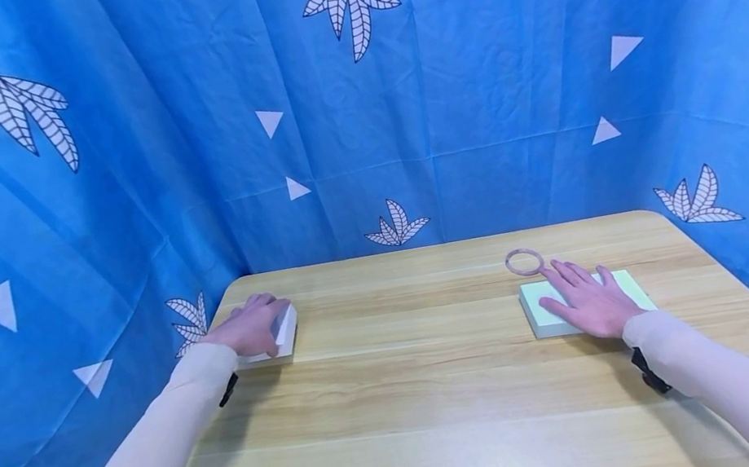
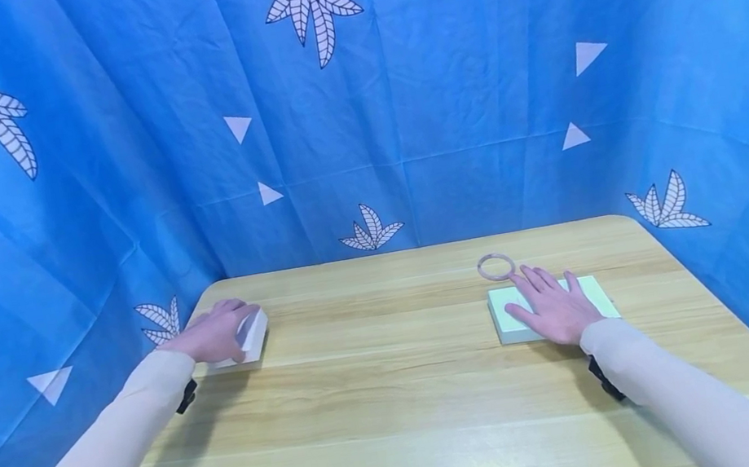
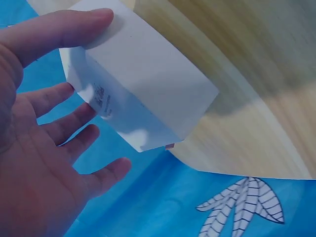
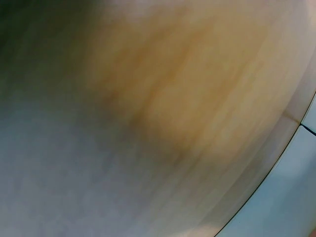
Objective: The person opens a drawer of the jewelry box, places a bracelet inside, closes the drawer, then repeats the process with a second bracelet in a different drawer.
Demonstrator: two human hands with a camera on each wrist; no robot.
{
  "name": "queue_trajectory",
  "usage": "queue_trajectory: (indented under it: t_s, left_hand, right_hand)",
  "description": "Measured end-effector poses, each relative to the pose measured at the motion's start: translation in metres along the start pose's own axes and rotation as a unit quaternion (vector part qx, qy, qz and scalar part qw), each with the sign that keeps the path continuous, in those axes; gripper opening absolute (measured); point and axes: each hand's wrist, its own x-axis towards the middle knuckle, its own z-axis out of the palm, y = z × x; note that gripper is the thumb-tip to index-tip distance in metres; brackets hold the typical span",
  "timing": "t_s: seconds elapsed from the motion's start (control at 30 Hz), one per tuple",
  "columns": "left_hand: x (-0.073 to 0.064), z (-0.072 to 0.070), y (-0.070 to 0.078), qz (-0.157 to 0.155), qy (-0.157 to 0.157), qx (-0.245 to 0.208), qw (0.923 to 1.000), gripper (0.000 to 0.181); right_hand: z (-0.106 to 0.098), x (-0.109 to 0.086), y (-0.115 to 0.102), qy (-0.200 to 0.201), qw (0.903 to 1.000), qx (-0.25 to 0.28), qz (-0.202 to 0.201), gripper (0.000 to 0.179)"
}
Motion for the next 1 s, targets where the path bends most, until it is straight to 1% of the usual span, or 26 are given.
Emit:
queue_trajectory:
  t_s: [0.1,0.33,0.5,0.63,0.8,0.9,1.0]
  left_hand:
    - [0.000,-0.005,0.009,0.003,0.001,0.000,1.0000,0.090]
    - [0.002,-0.015,0.035,0.026,0.005,-0.002,0.9997,0.091]
    - [0.005,-0.016,0.049,0.031,0.006,-0.003,0.9995,0.089]
    - [0.006,-0.017,0.059,0.036,0.000,-0.007,0.9993,0.088]
    - [0.008,-0.017,0.071,0.036,-0.011,0.002,0.9993,0.087]
    - [0.012,-0.017,0.080,0.043,-0.014,0.008,0.9989,0.087]
    - [0.014,-0.018,0.090,0.043,-0.021,0.006,0.9988,0.087]
  right_hand:
    - [0.001,0.001,0.001,-0.002,1.0000,-0.001,-0.001,0.080]
    - [0.002,0.000,0.005,-0.004,1.0000,0.002,0.001,0.080]
    - [0.002,-0.001,0.004,0.005,1.0000,0.001,-0.002,0.079]
    - [0.002,-0.001,0.003,0.009,0.9999,0.005,-0.005,0.078]
    - [0.003,0.002,0.002,0.002,1.0000,0.002,-0.005,0.080]
    - [0.003,0.002,0.002,-0.002,1.0000,0.004,-0.003,0.080]
    - [0.003,0.002,0.002,0.001,1.0000,0.003,-0.001,0.080]
